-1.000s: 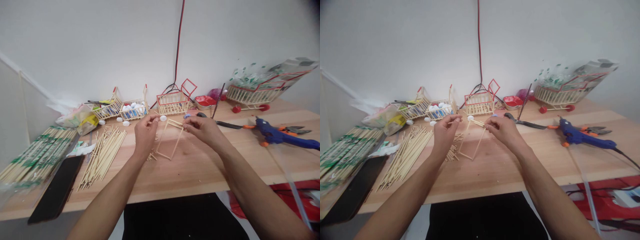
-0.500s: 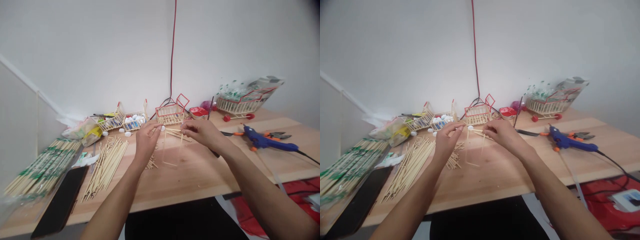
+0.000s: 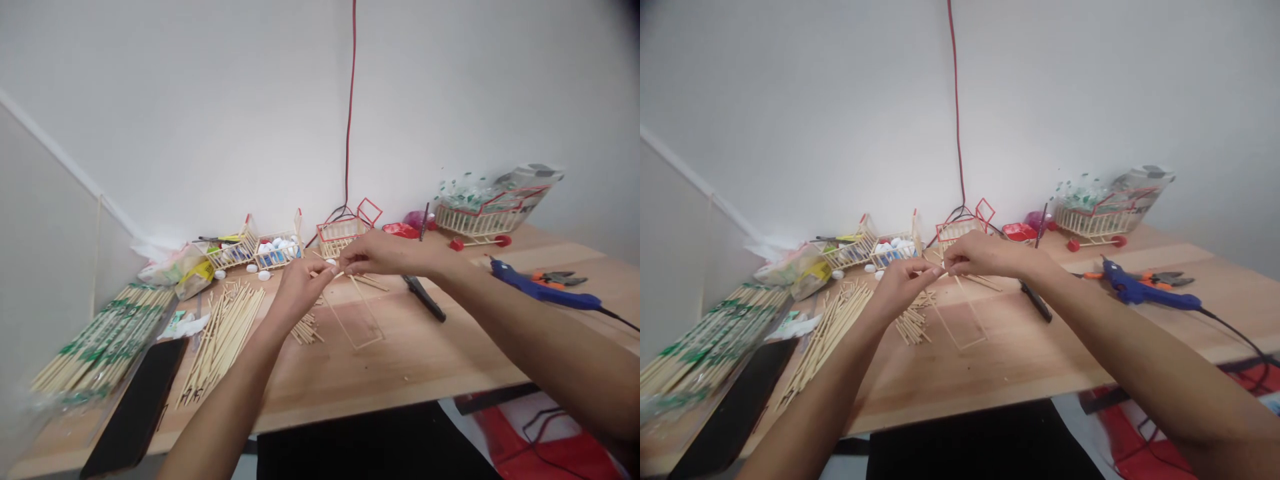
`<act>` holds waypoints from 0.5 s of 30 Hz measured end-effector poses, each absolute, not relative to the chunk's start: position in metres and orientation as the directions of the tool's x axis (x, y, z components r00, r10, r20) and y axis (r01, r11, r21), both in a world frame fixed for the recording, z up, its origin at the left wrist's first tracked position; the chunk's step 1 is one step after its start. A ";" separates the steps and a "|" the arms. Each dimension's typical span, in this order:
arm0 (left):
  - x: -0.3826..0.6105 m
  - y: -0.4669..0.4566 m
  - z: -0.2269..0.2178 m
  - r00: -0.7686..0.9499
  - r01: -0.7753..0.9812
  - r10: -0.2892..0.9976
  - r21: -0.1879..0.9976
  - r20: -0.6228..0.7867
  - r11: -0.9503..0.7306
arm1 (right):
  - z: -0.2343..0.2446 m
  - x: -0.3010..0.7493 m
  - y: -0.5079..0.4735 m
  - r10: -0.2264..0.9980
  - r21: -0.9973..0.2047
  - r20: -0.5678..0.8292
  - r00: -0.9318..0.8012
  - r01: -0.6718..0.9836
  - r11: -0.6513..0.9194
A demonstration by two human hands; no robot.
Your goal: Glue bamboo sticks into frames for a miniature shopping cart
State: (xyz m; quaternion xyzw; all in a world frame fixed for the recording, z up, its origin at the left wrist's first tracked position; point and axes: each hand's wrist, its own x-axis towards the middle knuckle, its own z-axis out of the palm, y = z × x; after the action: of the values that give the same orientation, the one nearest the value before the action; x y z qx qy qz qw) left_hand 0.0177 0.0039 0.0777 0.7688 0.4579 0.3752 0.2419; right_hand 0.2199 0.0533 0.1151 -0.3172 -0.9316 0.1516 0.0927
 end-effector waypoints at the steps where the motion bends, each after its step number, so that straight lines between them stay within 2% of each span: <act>1: 0.016 0.005 0.076 0.294 0.534 0.894 0.718 0.337 -0.446 | 0.113 0.218 0.055 0.609 -0.335 0.064 -0.791 0.557 0.760; 8: 0.007 0.014 0.064 0.325 0.602 0.922 0.706 0.208 -0.372 | 0.109 0.200 0.060 0.556 -0.307 -0.032 -0.830 0.538 0.785; 15: 0.006 0.016 0.049 0.316 0.610 0.938 0.726 0.146 -0.318 | 0.103 0.192 0.065 0.478 -0.359 -0.109 -0.872 0.483 0.799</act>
State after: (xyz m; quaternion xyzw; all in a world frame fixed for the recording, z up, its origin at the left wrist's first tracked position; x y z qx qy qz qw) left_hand 0.0057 0.0157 0.0487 0.7593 0.5095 0.2872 0.2852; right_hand 0.1920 0.0647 0.1026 -0.2531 -0.9483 0.1911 -0.0064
